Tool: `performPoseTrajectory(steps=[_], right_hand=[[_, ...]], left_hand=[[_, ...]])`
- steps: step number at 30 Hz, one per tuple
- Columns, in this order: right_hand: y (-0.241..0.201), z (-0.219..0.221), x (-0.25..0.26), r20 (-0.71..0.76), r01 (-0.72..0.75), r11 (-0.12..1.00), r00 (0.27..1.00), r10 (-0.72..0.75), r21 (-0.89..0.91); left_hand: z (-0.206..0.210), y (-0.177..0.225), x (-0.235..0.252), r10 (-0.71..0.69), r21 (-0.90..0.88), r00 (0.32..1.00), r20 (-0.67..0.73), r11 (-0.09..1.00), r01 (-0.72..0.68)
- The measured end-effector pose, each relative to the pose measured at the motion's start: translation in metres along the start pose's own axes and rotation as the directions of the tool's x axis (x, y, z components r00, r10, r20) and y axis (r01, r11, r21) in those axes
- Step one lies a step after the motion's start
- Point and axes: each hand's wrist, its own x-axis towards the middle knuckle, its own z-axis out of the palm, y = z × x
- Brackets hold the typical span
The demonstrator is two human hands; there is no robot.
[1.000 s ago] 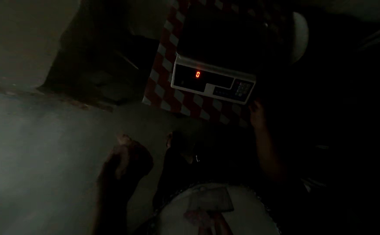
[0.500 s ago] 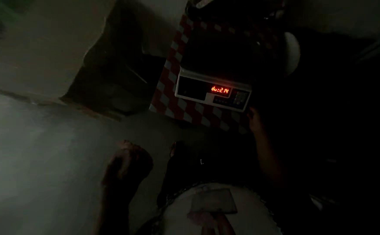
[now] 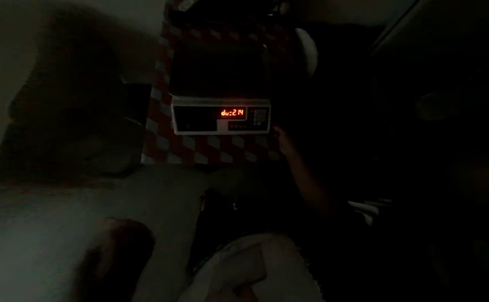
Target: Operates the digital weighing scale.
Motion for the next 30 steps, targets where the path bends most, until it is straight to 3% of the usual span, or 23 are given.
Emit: performPoseTrajectory(steps=[1, 2, 3, 4, 6, 8, 10, 11, 13, 15, 19, 23, 25, 26, 28, 30], right_hand=[[-0.007, 0.003, 0.012, -0.02, -0.158, 0.987, 0.987, 0.157, -0.018], [-0.018, 0.009, 0.031, -0.035, -0.328, 0.945, 0.944, 0.327, -0.014], [0.003, 0.011, 0.045, -0.026, -0.211, 0.977, 0.977, 0.211, -0.03], [0.02, 0.01, 0.052, 0.009, -0.1, 0.994, 0.995, 0.1, -0.038], [0.018, 0.009, 0.035, 0.038, -0.045, 0.997, 0.998, 0.048, -0.064], [-0.001, 0.016, 0.008, 0.004, -0.08, 0.993, 0.997, 0.081, -0.082], [-0.031, 0.03, 0.006, -0.025, -0.234, 0.968, 0.972, 0.233, -0.086], [-0.036, 0.035, 0.018, -0.034, -0.286, 0.954, 0.958, 0.284, -0.088], [0.001, 0.032, 0.048, -0.038, -0.158, 0.982, 0.987, 0.155, -0.101], [0.019, 0.028, 0.061, -0.038, -0.125, 0.988, 0.992, 0.122, -0.089], [0.018, 0.032, 0.061, -0.052, -0.125, 0.992, 0.991, 0.124, -0.012], [-0.017, 0.03, 0.029, -0.001, -0.226, 0.971, 0.974, 0.226, -0.081], [-0.002, 0.031, 0.029, -0.024, -0.05, 0.992, 0.999, 0.048, -0.117], [-0.005, 0.035, 0.029, -0.041, -0.029, 0.992, 0.999, 0.025, -0.122], [-0.042, 0.049, 0.022, -0.084, -0.226, 0.967, 0.972, 0.217, -0.118], [-0.043, 0.053, 0.029, -0.119, -0.28, 0.954, 0.956, 0.267, -0.108]], left_hand=[[0.01, 0.003, -0.002, -0.008, 0.019, 0.998, -0.061, 1.0, 0.01], [0.041, 0.011, -0.004, -0.035, 0.056, 0.968, -0.249, 0.997, 0.05], [0.068, 0.019, -0.002, -0.071, 0.051, 0.904, -0.422, 0.994, 0.101], [0.083, 0.025, -0.002, -0.095, 0.027, 0.864, -0.494, 0.992, 0.125], [0.086, 0.027, -0.003, -0.108, -0.039, 0.878, -0.467, 0.994, 0.102], [0.071, 0.022, -0.004, -0.087, -0.054, 0.934, -0.348, 0.996, 0.072], [0.042, 0.014, -0.006, -0.064, -0.02, 0.984, -0.169, 0.998, 0.061], [0.037, 0.013, -0.008, -0.058, 0.025, 0.986, -0.158, 0.998, 0.063], [0.056, 0.018, -0.009, -0.079, 0.072, 0.935, -0.345, 0.991, 0.11], [0.071, 0.022, -0.006, -0.125, 0.041, 0.858, -0.497, 0.985, 0.167], [0.034, 0.008, -0.014, -0.038, 0.009, 0.955, -0.295, 0.999, 0.043], [0.012, 0.001, -0.013, -0.041, -0.085, 0.957, -0.288, 0.996, 0.017], [-0.004, -0.006, -0.012, -0.065, -0.182, 0.971, -0.23, 0.983, 0.022], [-0.004, -0.007, -0.013, -0.063, -0.185, 0.973, -0.22, 0.983, 0.022], [0.007, -0.005, -0.009, -0.074, -0.173, 0.979, -0.191, 0.984, 0.041], [0.031, 0.003, -0.004, -0.099, -0.124, 0.95, -0.295, 0.99, 0.064]])
